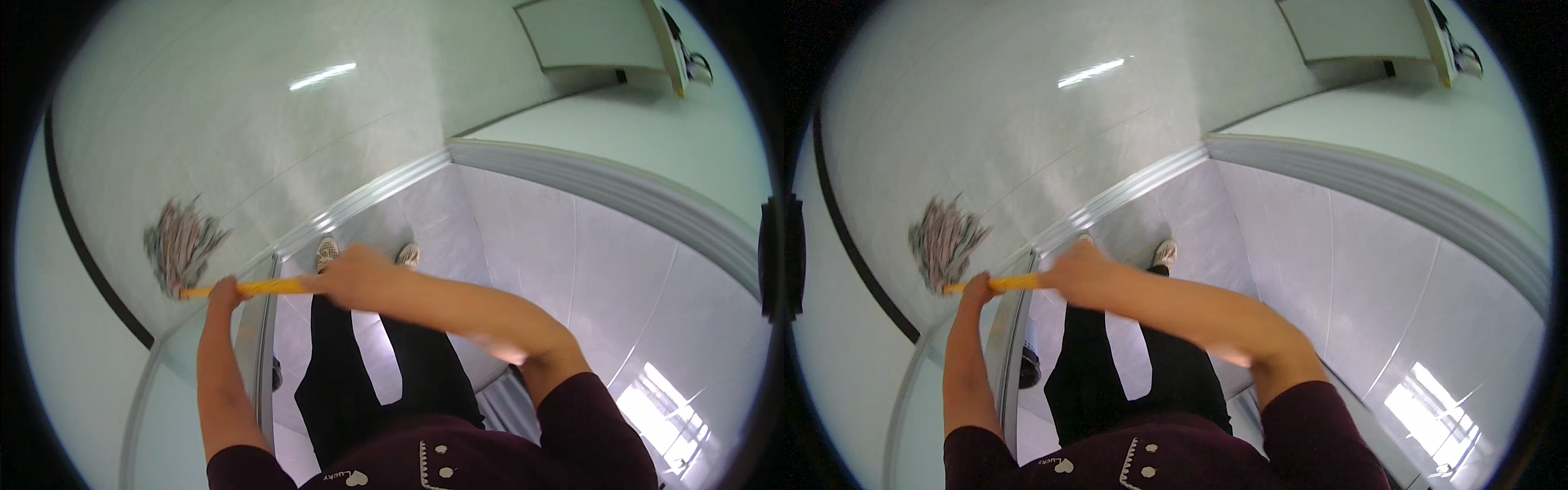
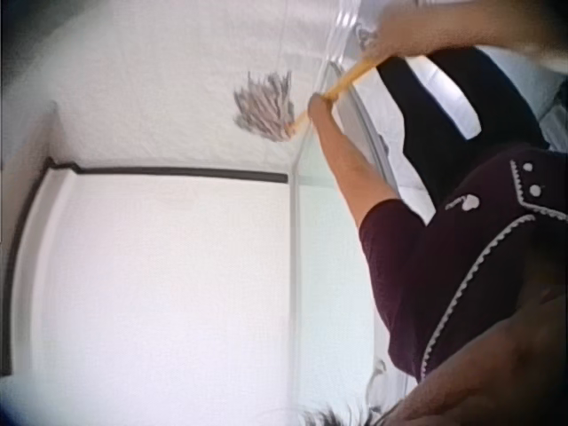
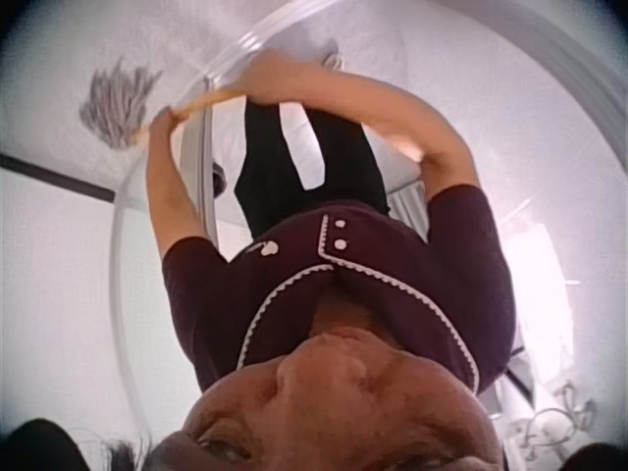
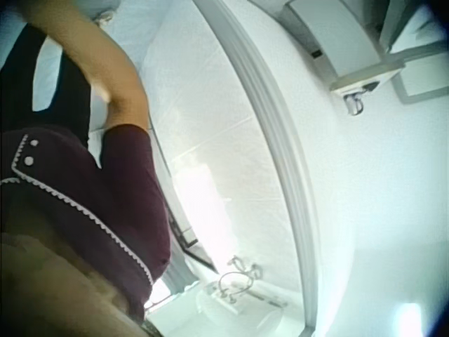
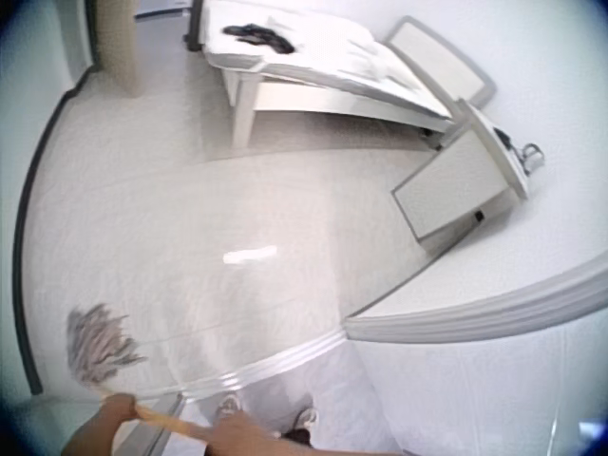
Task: The person mops the bathroom floor, then wrings out the mop head by hand. They continue mopping the bedroom floor, moving around the bed and nightstand, and finish by mopping the bathroom floor again.
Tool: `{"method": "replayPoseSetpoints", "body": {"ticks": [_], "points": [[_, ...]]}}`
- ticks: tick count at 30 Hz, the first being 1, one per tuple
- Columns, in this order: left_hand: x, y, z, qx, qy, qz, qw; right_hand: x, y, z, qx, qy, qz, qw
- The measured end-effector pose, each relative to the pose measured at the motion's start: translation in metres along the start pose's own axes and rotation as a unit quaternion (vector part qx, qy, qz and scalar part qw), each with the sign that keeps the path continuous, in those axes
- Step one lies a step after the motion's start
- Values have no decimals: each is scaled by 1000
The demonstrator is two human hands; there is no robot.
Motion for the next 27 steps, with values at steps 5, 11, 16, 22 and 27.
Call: {"method": "replayPoseSetpoints", "body": {"ticks": [5, 11, 16, 22, 27], "points": [[19, -5, 13, -89, -64, -27, 994, 7, 26, -3, 67, -29, 76, 994], [-94, 2, 19, -211, -124, 50, 968, -34, -96, -22, -56, -41, 152, 986], [-246, -2, -19, -331, -120, 130, 927, -44, -237, -50, -120, -218, 245, 937], [-405, -25, -59, -331, -35, 256, 908, -14, -370, -10, -57, -212, 391, 894], [-542, -52, -26, -258, 40, 399, 879, 21, -468, 49, -23, -96, 548, 831]]}}
Point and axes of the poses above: each hand's wrist, its own y-axis towards the middle knuckle, its own z-axis out of the palm, x = y × z, the point moved 5 cm from there along y, towards the middle knuckle, and after that the axes turned 7 degrees about -x, right-handed, at the moved point
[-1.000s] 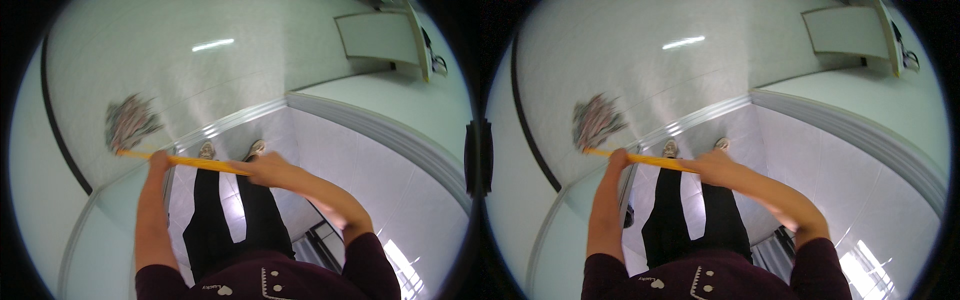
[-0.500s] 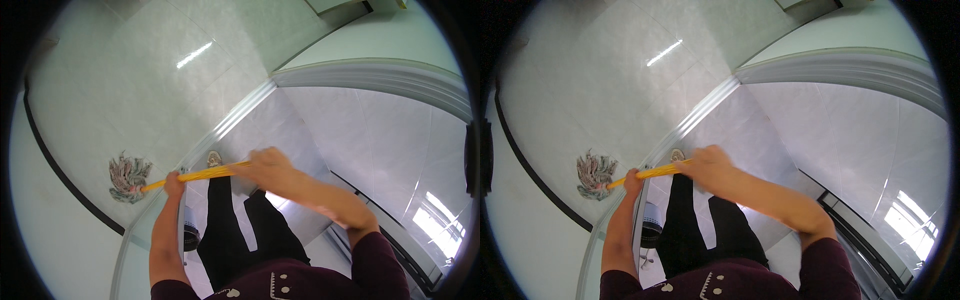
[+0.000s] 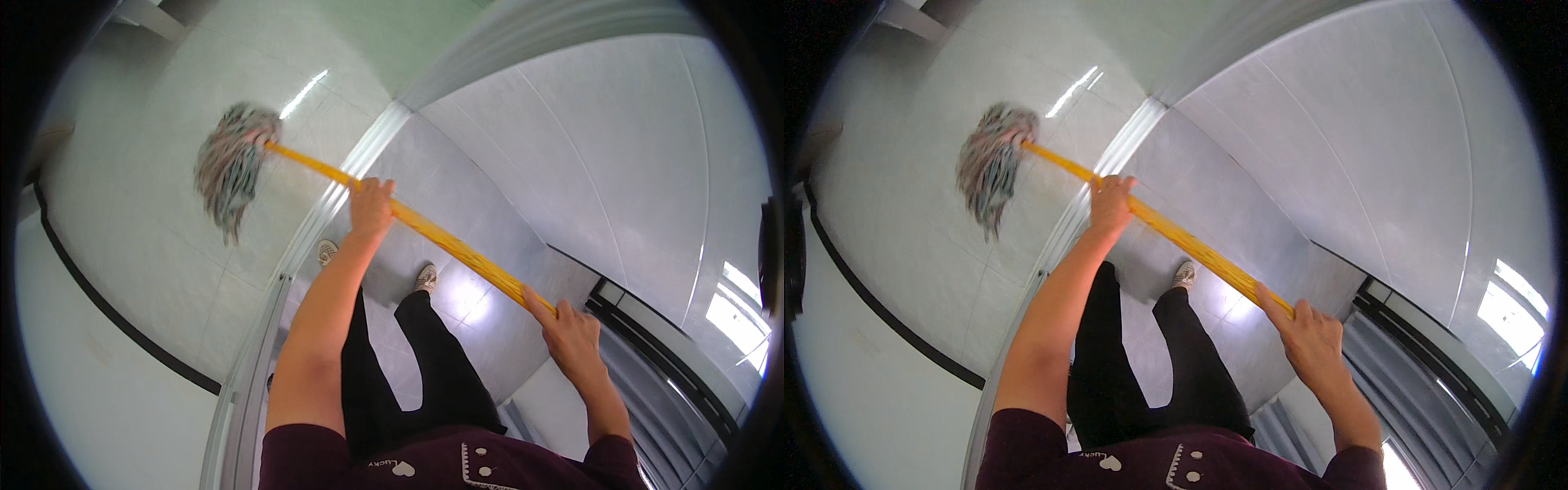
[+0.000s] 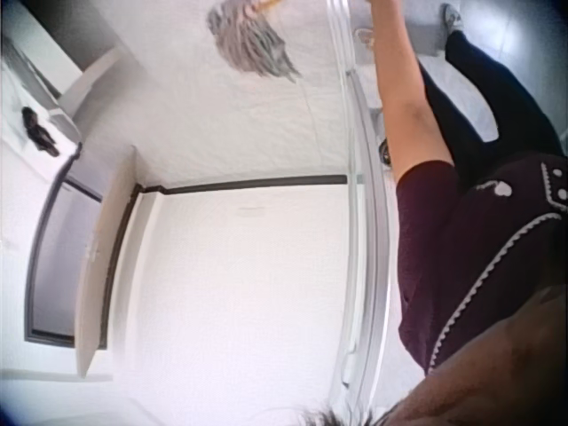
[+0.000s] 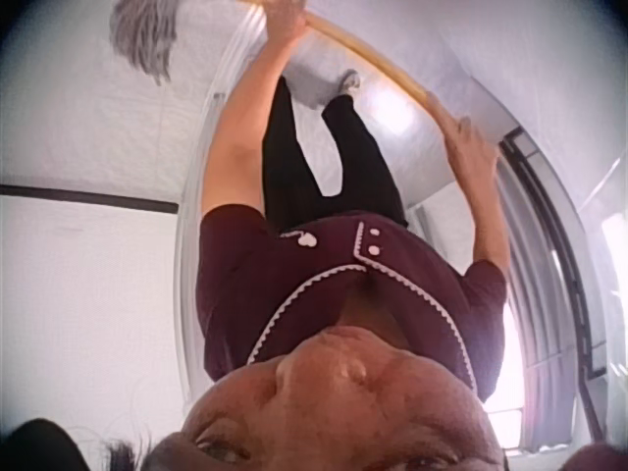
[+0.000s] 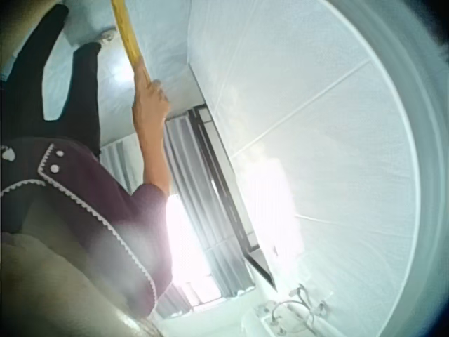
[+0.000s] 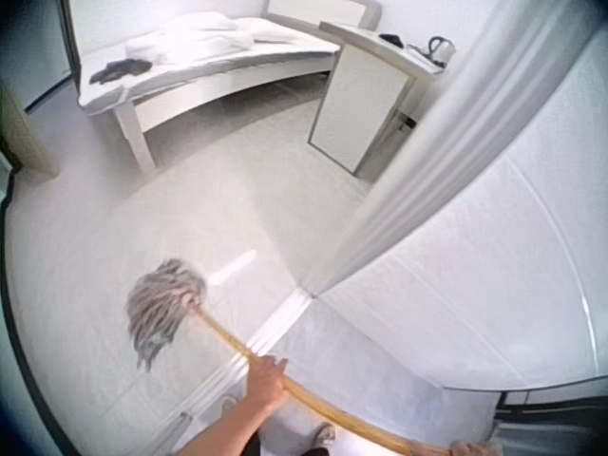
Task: The person mops the bathroom floor, then wrings out the mop head by hand. They continue mopping the bedroom floor, moving around the bed and nightstand, and finish by mopping the bathroom floor again.
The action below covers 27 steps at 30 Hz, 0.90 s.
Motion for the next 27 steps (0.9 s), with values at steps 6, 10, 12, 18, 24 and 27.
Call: {"method": "replayPoseSetpoints", "body": {"ticks": [6, 10, 12, 18, 24, 27], "points": [[-148, 2, 64, 27, -36, 153, 987, -52, -107, 48, 61, 115, 136, 982], [-237, -42, 86, 90, -83, 239, 963, -91, -187, 61, 94, 314, 218, 919], [-270, -67, 88, 133, -112, 278, 945, -100, -222, 65, 135, 376, 257, 880], [-264, -128, 85, 181, -148, 229, 945, -119, -243, 84, 242, 432, 261, 829], [-177, -196, 70, 321, -147, 127, 927, -93, -213, 96, 373, 534, 221, 726], [-169, -220, 41, 255, -198, 145, 935, -99, -217, 114, 388, 597, 247, 657]]}}
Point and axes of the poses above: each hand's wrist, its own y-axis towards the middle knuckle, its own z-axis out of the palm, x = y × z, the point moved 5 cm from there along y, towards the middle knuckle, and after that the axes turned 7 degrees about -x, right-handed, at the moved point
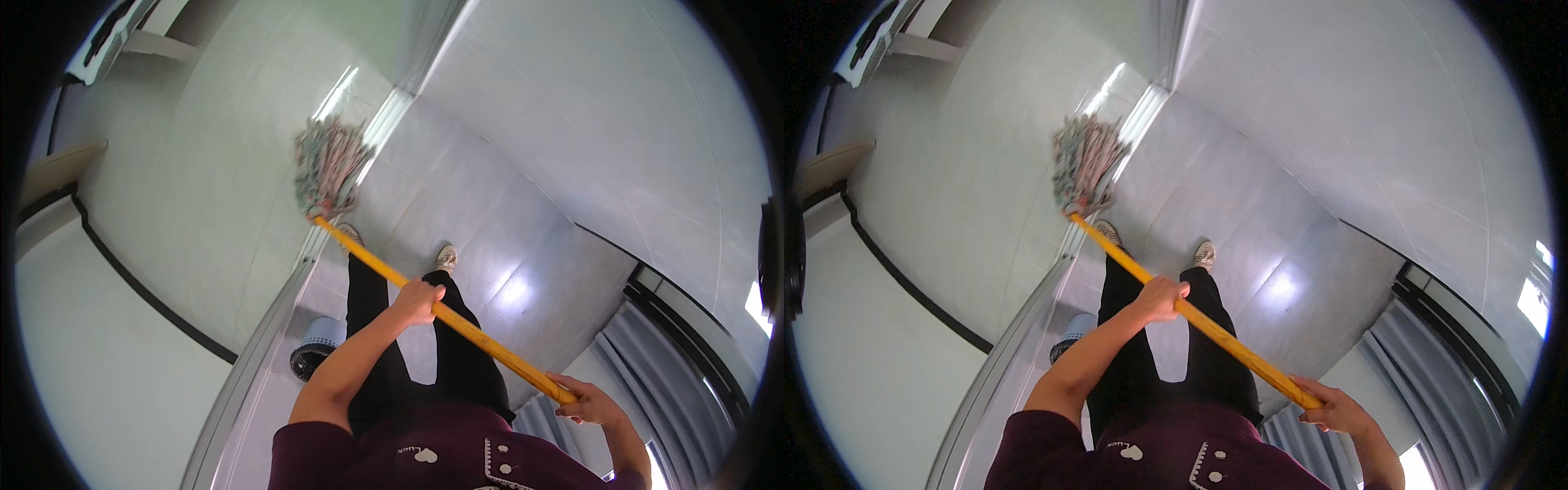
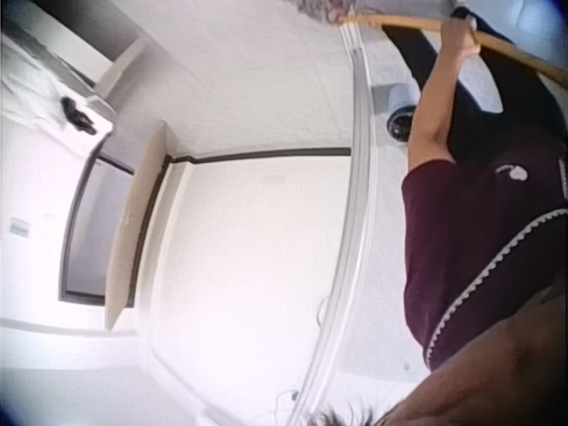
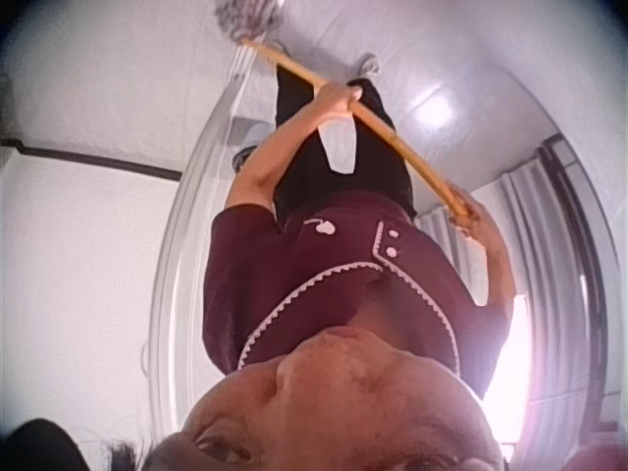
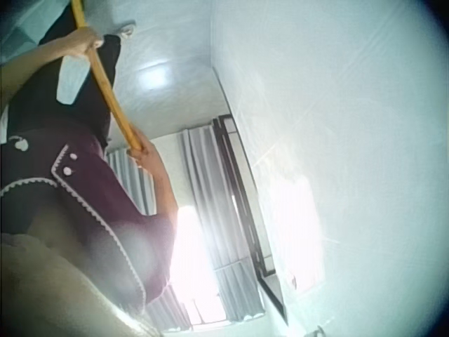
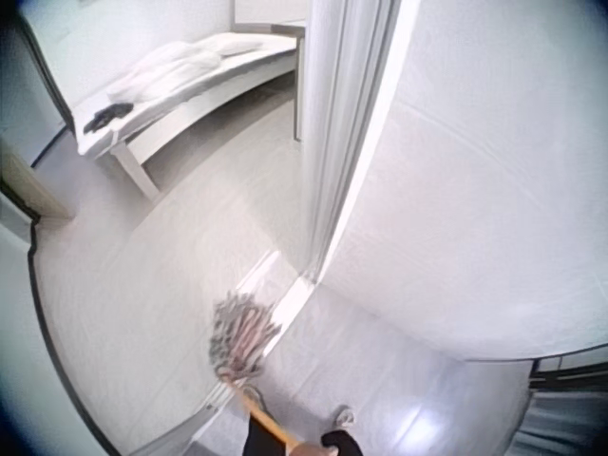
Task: The person mops the bathroom floor, then wrings out the mop head by hand. They continue mopping the bedroom floor, moving around the bed and nightstand, and finish by mopping the bathroom floor again.
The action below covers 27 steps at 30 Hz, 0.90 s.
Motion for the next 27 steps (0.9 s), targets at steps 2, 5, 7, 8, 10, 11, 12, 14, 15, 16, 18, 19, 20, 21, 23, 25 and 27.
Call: {"method": "replayPoseSetpoints", "body": {"ticks": [2, 5, 7, 8, 10, 11, 12, 14, 15, 16, 18, 19, 20, 21, 23, 25, 27], "points": [[-22, -6, -14, -3, 21, 24, 999, -22, -1, -4, 39, 87, 13, 995], [-60, 9, -31, 22, 29, 73, 997, -61, -19, -15, 84, 229, 9, 970], [-99, 31, -40, 56, 49, 112, 991, -96, -41, -24, 88, 316, -17, 944], [-119, 41, -45, 49, 45, 144, 987, -112, -54, -28, 80, 354, -36, 931], [-157, 57, -44, 9, 29, 219, 975, -150, -82, -34, 79, 377, -77, 920], [-176, 66, -45, 13, 43, 229, 972, -166, -94, -32, 42, 375, -64, 924], [-191, 74, -49, -4, 19, 259, 966, -180, -108, -29, 2, 375, -51, 926], [-205, 93, -52, -22, 17, 295, 955, -173, -124, -29, -14, 426, -46, 903], [-207, 103, -55, -31, 16, 312, 949, -159, -130, -23, 12, 475, -55, 878], [-198, 117, -58, -54, -7, 326, 944, -141, -132, -12, 35, 522, -63, 850], [-158, 149, -55, -133, -18, 328, 935, -97, -107, -4, -166, 402, -33, 900], [-135, 164, -67, -126, -75, 318, 937, -63, -90, 5, -143, 411, -42, 899], [-103, 175, -70, -125, -60, 279, 950, -22, -69, 4, -110, 409, -60, 904], [-61, 181, -73, -97, -18, 246, 964, 24, -50, 9, -99, 369, -63, 922], [-8, 186, -97, -159, 18, 232, 959, 79, -25, -6, -106, 288, -58, 950], [3, 195, -122, -144, 17, 203, 969, 110, -27, -14, -139, 221, -44, 964], [5, 200, -139, -155, 13, 183, 971, 139, -39, -22, -103, 236, -59, 965]]}}
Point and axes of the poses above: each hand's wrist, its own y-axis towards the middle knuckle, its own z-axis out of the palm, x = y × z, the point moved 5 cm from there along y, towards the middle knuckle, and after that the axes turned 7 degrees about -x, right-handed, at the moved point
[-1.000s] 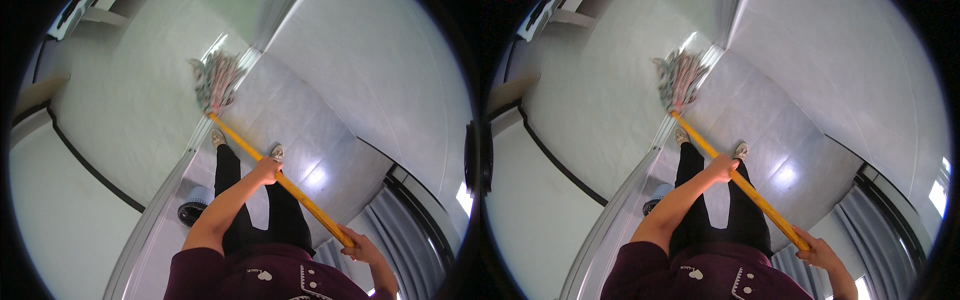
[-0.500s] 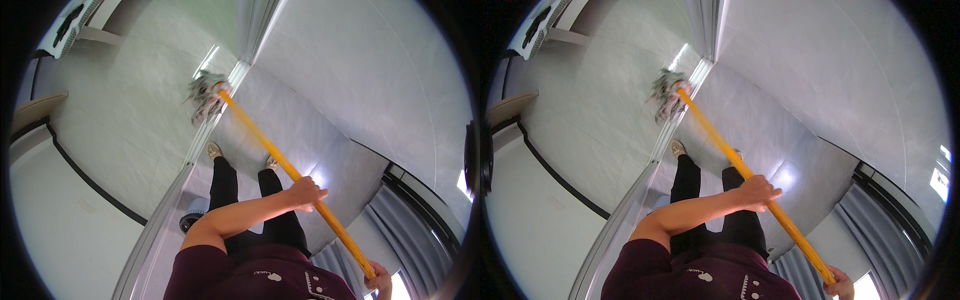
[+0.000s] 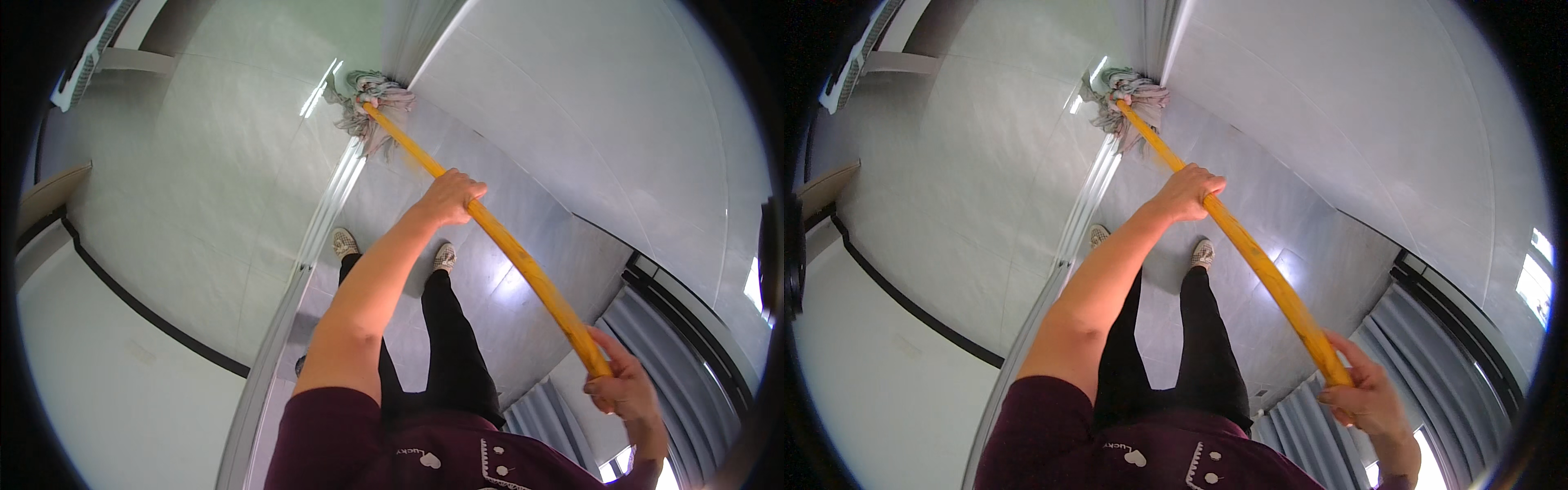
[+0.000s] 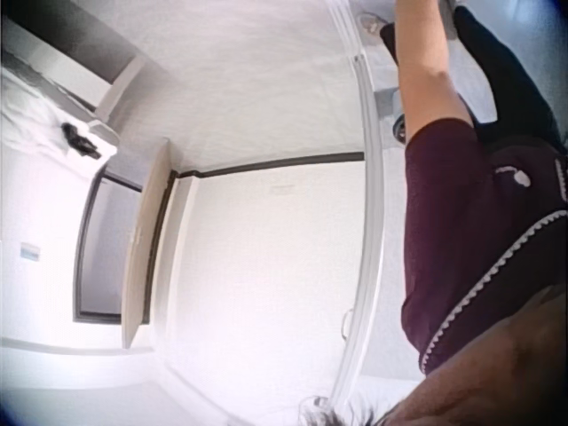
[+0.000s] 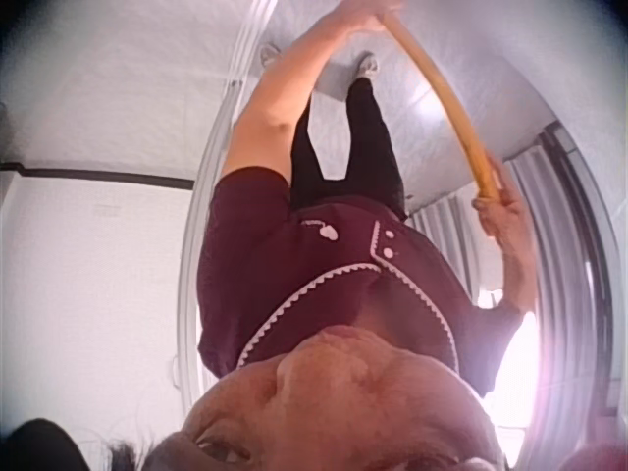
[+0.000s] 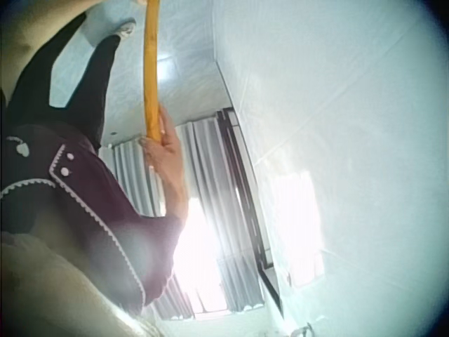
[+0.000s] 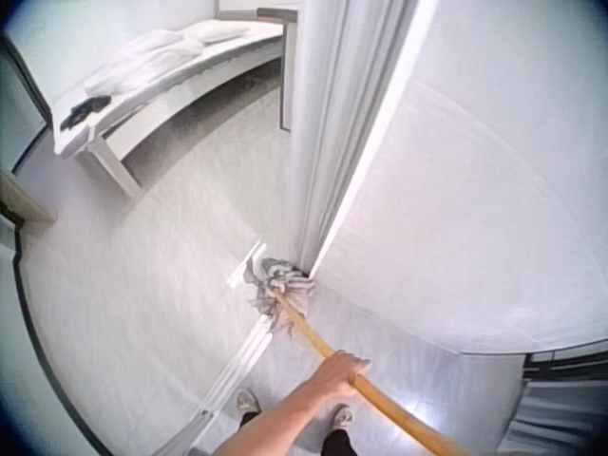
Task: The person mops the bathroom floor, then wrings out the mop head by hand. They continue mopping the bedroom floor, moving around the bed and nightstand, and finish by mopping the bathroom floor again.
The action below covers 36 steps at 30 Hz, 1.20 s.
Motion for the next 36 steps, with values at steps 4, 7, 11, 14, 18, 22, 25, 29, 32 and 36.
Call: {"method": "replayPoseSetpoints", "body": {"ticks": [4, 7, 11, 14, 18, 22, 25, 29, 32, 36], "points": [[-6, -3, -20, 31, 6, -32, 999, 30, -22, 12, 24, -54, 0, 998], [-9, -30, -35, 0, -24, -46, 999, 44, -35, 29, 56, -58, 20, 997], [-24, -88, -42, -18, -25, -75, 997, 33, -41, 35, 133, -125, 39, 982], [-32, -135, -48, -24, -27, -102, 994, 38, -37, 51, 150, -193, 83, 966], [-31, -196, -39, -24, -16, -136, 990, 28, -22, 67, 175, -215, 126, 952], [-52, -219, -31, -27, 18, -159, 987, -11, 5, 46, 243, -191, 102, 945], [-73, -208, -21, -10, 34, -150, 988, -31, 7, 4, 221, -177, 105, 953], [-131, -134, -9, 29, 18, -109, 993, -85, -23, -77, 232, -28, -3, 972], [-171, -80, 14, 53, 1, -21, 998, -124, -60, -112, 219, 82, -107, 966], [-179, -34, 25, 62, 2, 55, 997, -147, -91, -112, 111, 219, -45, 968]]}}
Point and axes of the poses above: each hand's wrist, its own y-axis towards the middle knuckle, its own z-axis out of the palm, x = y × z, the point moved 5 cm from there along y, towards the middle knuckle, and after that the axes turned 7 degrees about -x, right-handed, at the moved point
